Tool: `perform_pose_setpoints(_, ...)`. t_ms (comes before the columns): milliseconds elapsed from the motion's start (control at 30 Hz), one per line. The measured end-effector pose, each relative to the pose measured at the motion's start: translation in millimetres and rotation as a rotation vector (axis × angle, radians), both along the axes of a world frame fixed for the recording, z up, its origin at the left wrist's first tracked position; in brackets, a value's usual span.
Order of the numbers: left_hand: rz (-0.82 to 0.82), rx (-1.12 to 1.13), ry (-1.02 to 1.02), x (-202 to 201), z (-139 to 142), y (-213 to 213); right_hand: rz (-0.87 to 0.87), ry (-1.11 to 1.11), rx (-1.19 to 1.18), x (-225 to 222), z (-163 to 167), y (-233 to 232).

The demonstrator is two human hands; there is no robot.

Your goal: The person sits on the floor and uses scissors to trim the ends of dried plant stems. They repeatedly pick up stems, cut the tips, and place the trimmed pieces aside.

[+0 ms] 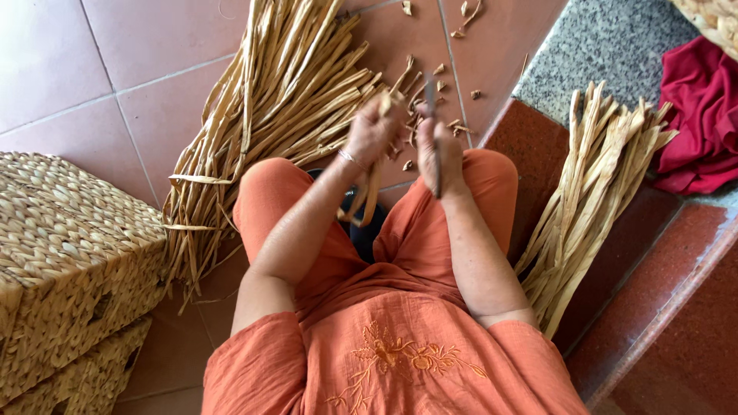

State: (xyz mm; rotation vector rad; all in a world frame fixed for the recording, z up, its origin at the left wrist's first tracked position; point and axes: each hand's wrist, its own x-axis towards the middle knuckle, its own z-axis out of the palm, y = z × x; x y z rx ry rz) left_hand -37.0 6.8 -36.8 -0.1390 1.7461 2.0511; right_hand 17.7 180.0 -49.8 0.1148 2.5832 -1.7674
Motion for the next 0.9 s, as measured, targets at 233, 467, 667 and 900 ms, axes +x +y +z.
perform_pose_setpoints(233,0.249,-0.597,0.619,-69.9,-20.7,-38.0,-0.285,-0.146,-0.774,-15.7,20.1,35.8)
perform_pose_setpoints(467,-0.562,-1.366,0.320,-68.3,-80.0,-6.2,-0.208,-0.116,-0.776,-17.3,16.5,34.1)
perform_pose_setpoints(667,-0.741,-1.379,0.111,-41.5,-99.9,0.2,-0.220,-0.127,-0.707,-19.8,24.2,32.6)
perform_pose_setpoints(900,-0.588,-1.410,0.540,-41.2,-124.3,7.7,-0.216,-0.214,-0.743,-22.2,21.1,31.7)
